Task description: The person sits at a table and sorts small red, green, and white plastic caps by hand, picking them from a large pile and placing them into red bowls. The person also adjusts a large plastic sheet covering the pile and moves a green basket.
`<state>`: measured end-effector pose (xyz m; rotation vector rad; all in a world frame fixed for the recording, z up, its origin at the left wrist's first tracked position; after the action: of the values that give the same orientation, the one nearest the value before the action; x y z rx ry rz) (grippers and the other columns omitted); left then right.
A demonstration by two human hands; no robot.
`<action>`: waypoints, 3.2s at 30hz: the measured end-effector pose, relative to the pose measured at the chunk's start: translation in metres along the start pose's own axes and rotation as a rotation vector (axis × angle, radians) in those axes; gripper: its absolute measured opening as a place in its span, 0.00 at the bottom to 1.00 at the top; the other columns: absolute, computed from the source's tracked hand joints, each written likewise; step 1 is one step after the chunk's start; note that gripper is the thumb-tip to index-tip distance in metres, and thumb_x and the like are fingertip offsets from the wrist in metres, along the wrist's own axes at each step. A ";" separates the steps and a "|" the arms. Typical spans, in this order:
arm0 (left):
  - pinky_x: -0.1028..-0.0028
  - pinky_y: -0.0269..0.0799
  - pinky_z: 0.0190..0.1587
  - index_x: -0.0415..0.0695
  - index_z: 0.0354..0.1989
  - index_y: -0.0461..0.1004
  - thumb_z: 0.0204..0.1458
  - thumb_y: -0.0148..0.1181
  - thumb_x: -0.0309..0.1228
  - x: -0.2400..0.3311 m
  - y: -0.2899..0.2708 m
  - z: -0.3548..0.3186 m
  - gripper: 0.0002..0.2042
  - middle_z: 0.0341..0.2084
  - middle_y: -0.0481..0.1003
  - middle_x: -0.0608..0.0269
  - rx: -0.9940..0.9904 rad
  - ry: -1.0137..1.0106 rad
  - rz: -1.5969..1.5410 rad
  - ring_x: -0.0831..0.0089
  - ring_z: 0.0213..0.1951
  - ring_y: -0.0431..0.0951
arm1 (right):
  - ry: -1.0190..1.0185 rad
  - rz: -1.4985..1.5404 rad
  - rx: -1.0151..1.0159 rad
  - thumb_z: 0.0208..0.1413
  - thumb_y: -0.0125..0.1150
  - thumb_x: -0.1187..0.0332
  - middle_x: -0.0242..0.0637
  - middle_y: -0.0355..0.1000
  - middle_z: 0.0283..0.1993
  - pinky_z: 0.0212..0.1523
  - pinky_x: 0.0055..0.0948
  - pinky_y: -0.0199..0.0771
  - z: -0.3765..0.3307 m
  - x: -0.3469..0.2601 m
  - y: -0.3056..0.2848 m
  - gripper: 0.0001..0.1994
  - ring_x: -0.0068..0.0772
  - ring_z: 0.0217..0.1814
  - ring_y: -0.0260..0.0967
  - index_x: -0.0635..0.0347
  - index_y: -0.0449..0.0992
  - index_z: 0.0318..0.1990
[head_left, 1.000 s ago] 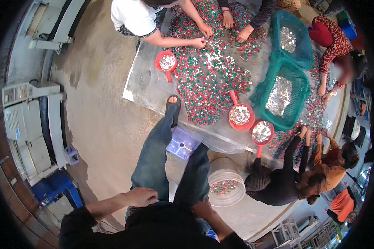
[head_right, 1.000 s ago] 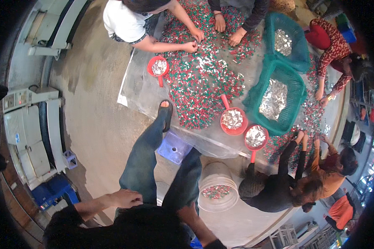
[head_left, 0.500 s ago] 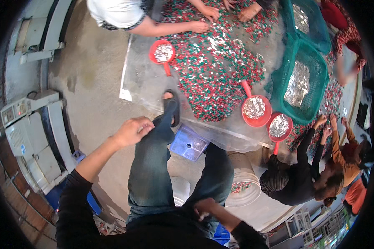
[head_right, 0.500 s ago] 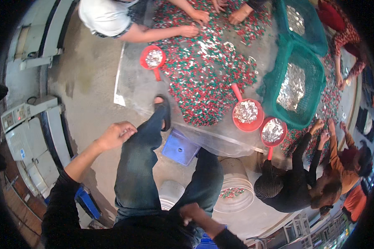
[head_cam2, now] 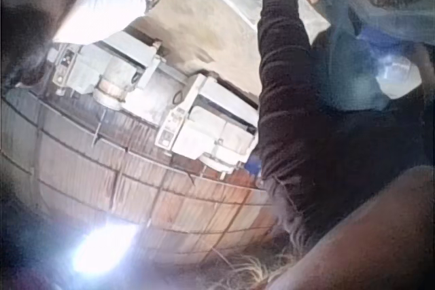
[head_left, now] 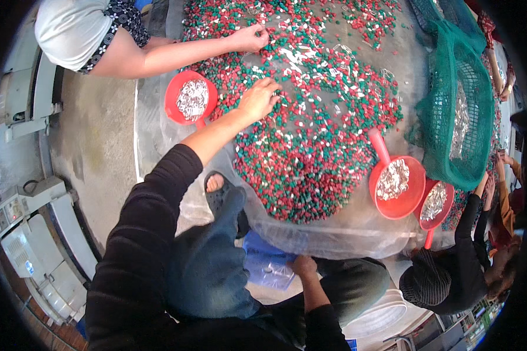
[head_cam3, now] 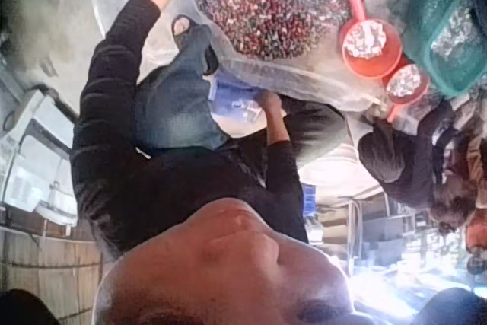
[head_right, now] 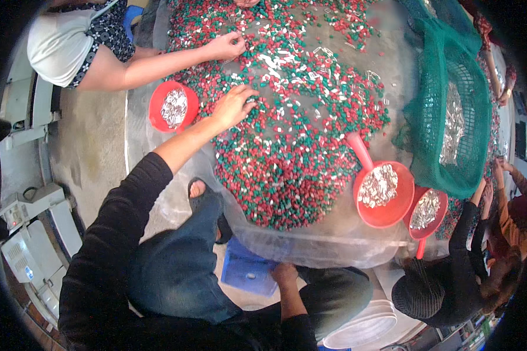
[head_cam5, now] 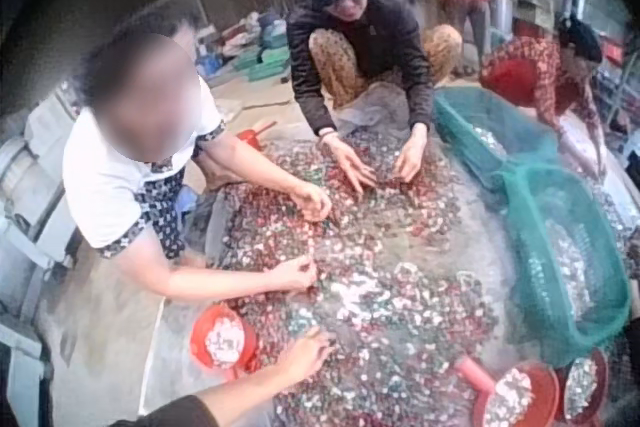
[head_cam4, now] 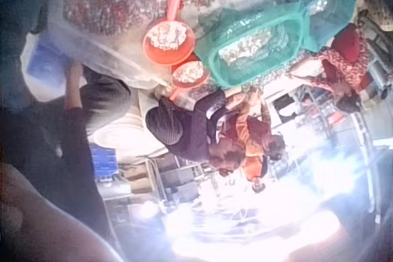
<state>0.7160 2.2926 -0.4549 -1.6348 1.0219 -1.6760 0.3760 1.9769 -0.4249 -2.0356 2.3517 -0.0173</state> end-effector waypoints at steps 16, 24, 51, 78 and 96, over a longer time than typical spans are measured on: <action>0.65 0.67 0.39 0.45 0.30 0.73 0.45 0.56 0.33 -0.036 0.009 -0.004 0.06 0.28 0.71 0.62 0.122 0.149 -0.037 0.64 0.37 0.71 | -0.919 0.246 1.174 0.47 0.54 0.70 0.45 0.69 0.30 0.33 0.45 0.69 0.019 -0.244 -0.293 0.04 0.51 0.30 0.69 0.56 0.71 0.31; 0.58 0.63 0.41 0.45 0.34 0.72 0.41 0.59 0.38 -0.017 0.027 -0.001 0.13 0.33 0.71 0.60 0.023 -0.200 0.202 0.65 0.42 0.70 | -0.476 -0.002 1.210 0.49 0.50 0.67 0.40 0.68 0.40 0.34 0.44 0.72 0.065 -0.259 -0.317 0.07 0.47 0.34 0.71 0.51 0.69 0.37; 0.82 0.66 0.26 0.42 0.41 0.68 0.50 0.53 0.27 -0.054 -0.007 0.010 0.10 0.28 0.71 0.68 -0.143 -0.587 -1.104 0.80 0.29 0.72 | -0.567 -0.360 1.135 0.50 0.50 0.70 0.36 0.73 0.32 0.41 0.38 0.68 0.063 -0.258 -0.306 0.06 0.35 0.35 0.72 0.57 0.74 0.32; 0.63 0.69 0.38 0.46 0.24 0.76 0.41 0.55 0.29 0.002 0.035 0.007 0.04 0.30 0.72 0.57 -0.081 0.038 -0.146 0.60 0.35 0.74 | -0.173 0.130 1.212 0.46 0.56 0.63 0.42 0.72 0.33 0.31 0.37 0.74 0.067 -0.224 -0.291 0.11 0.41 0.32 0.73 0.59 0.71 0.34; 0.85 0.61 0.26 0.45 0.39 0.75 0.53 0.51 0.33 -0.007 0.032 -0.010 0.10 0.27 0.73 0.72 -0.421 -0.499 -0.859 0.88 0.25 0.66 | -0.491 0.814 1.148 0.40 0.66 0.66 0.36 0.73 0.26 0.26 0.29 0.68 0.066 -0.198 -0.283 0.09 0.29 0.26 0.71 0.59 0.76 0.29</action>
<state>0.7029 2.2826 -0.4855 -2.8682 0.4356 -1.4034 0.6864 2.1325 -0.4791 -0.4646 1.8945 -0.5910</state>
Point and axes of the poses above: each hand's wrist, its own z-axis towards the middle knuckle, its own y-axis out of the palm, x = y × z, the point moved 2 cm from there along z, towards the middle knuckle
